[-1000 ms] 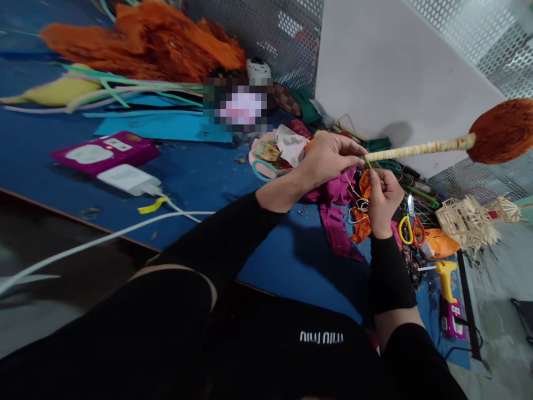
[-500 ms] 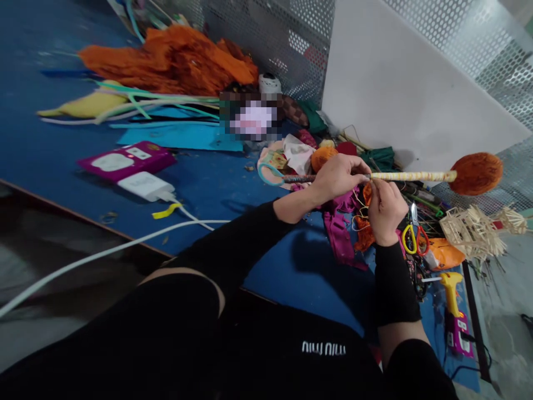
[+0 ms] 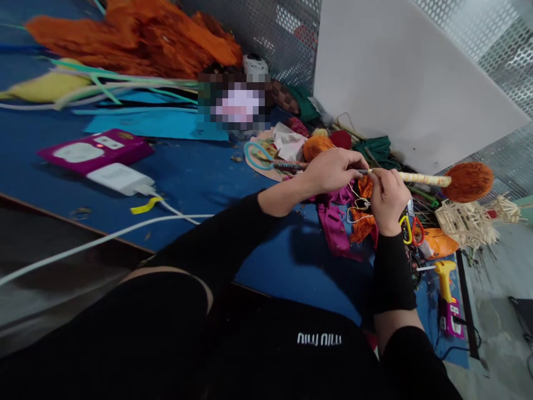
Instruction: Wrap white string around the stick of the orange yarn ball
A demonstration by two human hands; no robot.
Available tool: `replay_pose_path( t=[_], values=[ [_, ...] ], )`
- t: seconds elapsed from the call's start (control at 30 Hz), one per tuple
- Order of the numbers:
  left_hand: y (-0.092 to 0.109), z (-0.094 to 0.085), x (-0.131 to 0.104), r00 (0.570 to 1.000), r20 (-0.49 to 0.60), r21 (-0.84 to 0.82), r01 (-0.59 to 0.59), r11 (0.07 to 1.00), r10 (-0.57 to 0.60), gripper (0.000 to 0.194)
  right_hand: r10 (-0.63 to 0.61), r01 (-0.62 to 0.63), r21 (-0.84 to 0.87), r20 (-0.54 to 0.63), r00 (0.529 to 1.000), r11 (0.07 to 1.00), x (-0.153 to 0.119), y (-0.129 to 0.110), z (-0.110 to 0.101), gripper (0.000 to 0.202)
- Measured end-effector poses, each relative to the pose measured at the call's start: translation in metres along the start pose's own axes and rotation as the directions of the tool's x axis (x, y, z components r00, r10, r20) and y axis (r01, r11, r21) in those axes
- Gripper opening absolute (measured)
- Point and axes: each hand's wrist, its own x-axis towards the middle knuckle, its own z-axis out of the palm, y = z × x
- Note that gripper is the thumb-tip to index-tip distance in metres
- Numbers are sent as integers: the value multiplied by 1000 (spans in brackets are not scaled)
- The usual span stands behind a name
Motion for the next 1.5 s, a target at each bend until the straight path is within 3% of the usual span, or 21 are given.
replay_pose_path(
  t=[0.1, 0.2, 0.37, 0.5, 0.73, 0.93, 1.27, 1.4, 1.5],
  values=[
    [7, 1, -4, 998, -46, 248, 40, 968, -29, 26, 16, -16, 7, 29, 999, 1000, 0, 3, 3, 34],
    [10, 3, -5, 998, -53, 391, 38, 920, -19, 27, 44, -48, 47, 85, 995, 998, 2, 6, 2, 30],
    [9, 6, -4, 999, -37, 438, 24, 899, -9, 30, 65, -100, 115, 275, 959, 988, 10, 13, -16, 22],
    [8, 10, -5, 999, -48, 435, 21, 900, 0, 30, -3, -45, 122, 366, 931, 992, 15, 16, -36, 19],
    [15, 14, -9, 1000, -24, 550, 17, 835, -4, 28, -97, 97, 15, 264, 960, 995, 14, 14, -38, 21],
    [16, 15, -9, 994, 75, 598, -110, 794, 81, 26, -11, -1, 74, 155, 988, 997, 13, 18, -21, 23],
    [-8, 22, -10, 929, 85, 608, -334, 720, 360, 30, 166, -186, 37, 303, 938, 982, 14, 24, -21, 21],
    [-15, 21, -9, 900, 155, 595, -414, 689, 407, 35, 221, -261, 59, 376, 900, 963, 16, 26, -21, 20],
    [-15, 16, -8, 901, 151, 592, -412, 692, 408, 37, 260, -295, 51, 348, 901, 954, 17, 27, -26, 17]
  ],
)
